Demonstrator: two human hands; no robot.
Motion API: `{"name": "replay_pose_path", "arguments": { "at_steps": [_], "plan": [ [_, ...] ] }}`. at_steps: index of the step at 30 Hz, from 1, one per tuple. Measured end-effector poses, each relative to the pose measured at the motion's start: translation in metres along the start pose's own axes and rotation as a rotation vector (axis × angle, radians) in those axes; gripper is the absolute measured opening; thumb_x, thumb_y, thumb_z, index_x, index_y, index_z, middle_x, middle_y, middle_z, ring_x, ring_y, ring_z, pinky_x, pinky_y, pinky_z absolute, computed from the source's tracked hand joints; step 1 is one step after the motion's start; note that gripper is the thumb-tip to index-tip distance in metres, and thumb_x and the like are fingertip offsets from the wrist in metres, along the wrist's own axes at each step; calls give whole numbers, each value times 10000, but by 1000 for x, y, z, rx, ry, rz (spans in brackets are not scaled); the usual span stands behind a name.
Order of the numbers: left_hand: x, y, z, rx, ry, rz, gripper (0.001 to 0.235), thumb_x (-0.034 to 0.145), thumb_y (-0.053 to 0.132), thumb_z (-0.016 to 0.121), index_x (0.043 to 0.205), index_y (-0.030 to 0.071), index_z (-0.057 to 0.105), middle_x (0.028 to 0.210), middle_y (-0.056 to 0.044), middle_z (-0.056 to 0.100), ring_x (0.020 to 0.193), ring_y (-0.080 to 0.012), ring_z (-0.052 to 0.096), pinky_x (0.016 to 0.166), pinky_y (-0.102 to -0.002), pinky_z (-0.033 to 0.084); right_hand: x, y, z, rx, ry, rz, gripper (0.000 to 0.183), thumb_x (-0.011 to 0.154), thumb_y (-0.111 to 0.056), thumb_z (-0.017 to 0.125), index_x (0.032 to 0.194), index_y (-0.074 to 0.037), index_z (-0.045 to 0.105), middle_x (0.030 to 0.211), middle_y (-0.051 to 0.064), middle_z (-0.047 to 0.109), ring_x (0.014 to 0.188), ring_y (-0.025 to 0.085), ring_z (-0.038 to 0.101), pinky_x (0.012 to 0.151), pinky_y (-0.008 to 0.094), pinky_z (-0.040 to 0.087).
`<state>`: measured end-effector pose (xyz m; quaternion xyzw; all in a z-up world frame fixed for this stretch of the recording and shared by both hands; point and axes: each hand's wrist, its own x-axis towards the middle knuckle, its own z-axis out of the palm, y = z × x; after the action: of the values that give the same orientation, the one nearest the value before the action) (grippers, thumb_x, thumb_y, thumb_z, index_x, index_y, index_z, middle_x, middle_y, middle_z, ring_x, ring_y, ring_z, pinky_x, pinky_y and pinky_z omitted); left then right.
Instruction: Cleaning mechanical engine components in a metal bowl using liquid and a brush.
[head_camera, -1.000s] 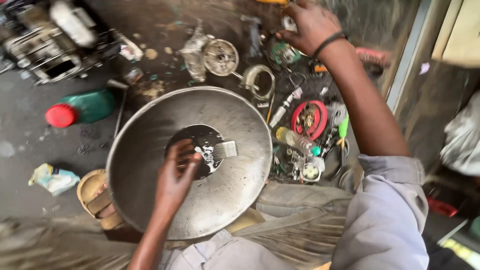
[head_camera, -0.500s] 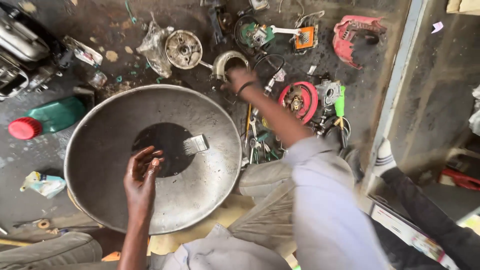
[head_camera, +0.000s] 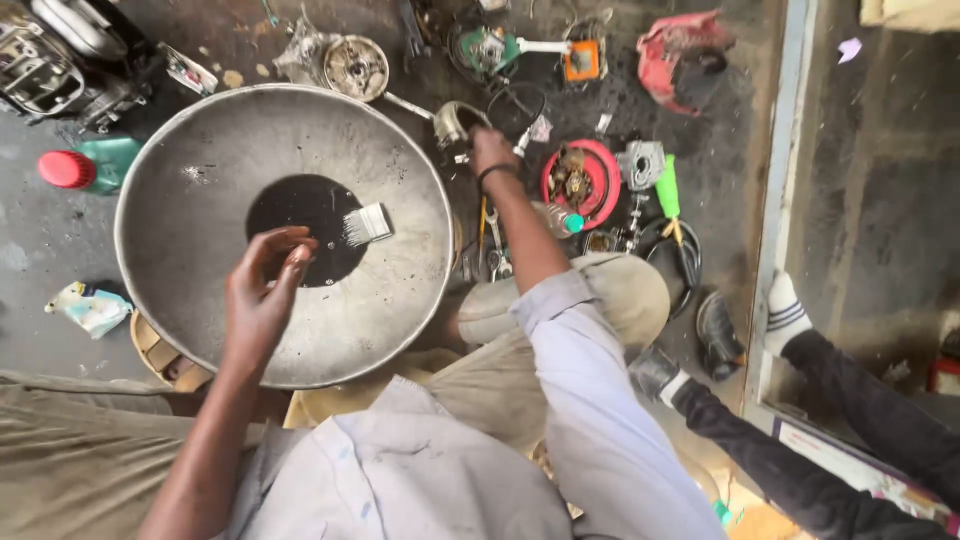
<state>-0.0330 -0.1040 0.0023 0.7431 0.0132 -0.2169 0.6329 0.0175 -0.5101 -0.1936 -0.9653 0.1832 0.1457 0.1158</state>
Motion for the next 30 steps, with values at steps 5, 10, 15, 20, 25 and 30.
{"name": "replay_pose_path", "arguments": {
  "at_steps": [5, 10, 15, 20, 25, 30],
  "plan": [
    [-17, -4, -18, 58, 38, 45, 271, 1042, 174, 632, 1258, 9, 646, 1140, -102, 731, 1039, -170, 698, 912, -314, 559, -1, -8, 25, -18, -51, -93, 243, 851, -65, 630, 1058, -142, 731, 1074, 233, 712, 1006, 430, 691, 842, 522, 579],
    [-22, -8, -22, 140, 101, 66, 257, 1058, 181, 637, 1247, 7, 657, 1115, -96, 738, 1023, -163, 691, 880, -312, 553, 23, -27, -31, -112, -146, -118, 218, 816, -232, 736, 1005, -123, 744, 1049, 217, 719, 975, 403, 703, 832, 501, 590],
    [-6, -27, -8, 20, 99, -17, 247, 1032, 178, 645, 1235, 39, 672, 1107, -83, 746, 1001, -159, 687, 879, -312, 549, 125, 15, -45, -136, 273, 9, 783, 616, -277, 931, 1295, -63, 603, 1280, 212, 607, 1030, 409, 659, 768, 530, 576],
    [11, -7, 5, 203, 34, -60, 288, 930, 177, 695, 1204, 88, 709, 1061, -47, 777, 938, -137, 732, 743, -317, 586, 185, 41, -26, -60, 202, -64, 781, 601, -212, 913, 1310, -139, 595, 1367, 168, 568, 1220, 401, 573, 993, 476, 503],
    [21, -23, 3, 193, -45, -239, 278, 937, 197, 670, 1203, 134, 725, 1096, -11, 775, 893, -132, 751, 725, -305, 627, 150, 30, -93, 1, 139, 12, 617, 691, -224, 869, 1276, -206, 672, 1325, 170, 611, 1234, 382, 587, 1044, 470, 491],
    [20, -12, 0, -23, 66, 8, 264, 986, 175, 673, 1209, 36, 692, 1086, -86, 769, 1021, -165, 716, 877, -306, 572, 116, 41, -215, 15, 331, -463, 631, 563, -208, 983, 1123, -64, 730, 1079, 168, 722, 965, 321, 720, 853, 433, 592]
  ]
}}
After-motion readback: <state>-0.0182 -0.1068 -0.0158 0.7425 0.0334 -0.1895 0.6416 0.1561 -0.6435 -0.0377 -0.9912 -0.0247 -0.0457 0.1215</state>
